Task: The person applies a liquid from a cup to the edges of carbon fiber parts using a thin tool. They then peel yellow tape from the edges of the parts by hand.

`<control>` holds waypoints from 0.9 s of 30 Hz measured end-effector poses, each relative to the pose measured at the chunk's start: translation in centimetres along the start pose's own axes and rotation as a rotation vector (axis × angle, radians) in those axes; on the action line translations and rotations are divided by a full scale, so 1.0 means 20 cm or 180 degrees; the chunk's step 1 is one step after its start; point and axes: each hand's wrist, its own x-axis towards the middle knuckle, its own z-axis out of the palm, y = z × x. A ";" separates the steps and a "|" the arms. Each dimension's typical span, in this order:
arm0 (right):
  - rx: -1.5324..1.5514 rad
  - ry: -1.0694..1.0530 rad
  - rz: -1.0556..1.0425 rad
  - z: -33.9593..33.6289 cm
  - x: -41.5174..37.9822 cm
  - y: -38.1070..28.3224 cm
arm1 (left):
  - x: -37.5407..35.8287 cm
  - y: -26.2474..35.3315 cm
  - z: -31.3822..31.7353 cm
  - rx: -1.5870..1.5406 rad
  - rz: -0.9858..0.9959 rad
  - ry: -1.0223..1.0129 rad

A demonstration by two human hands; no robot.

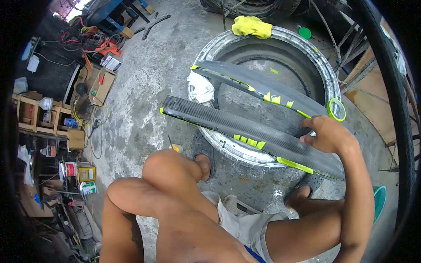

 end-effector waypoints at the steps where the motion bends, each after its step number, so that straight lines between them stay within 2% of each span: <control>1: -0.0038 -0.0002 -0.0008 0.00 0.00 0.00 | 0.00 0.00 0.00 0.0004 0.0009 0.0007; 27: 0.0065 -0.0028 0.0053 0.00 -0.02 0.00 | -0.01 0.01 0.02 0.0019 0.0032 0.0193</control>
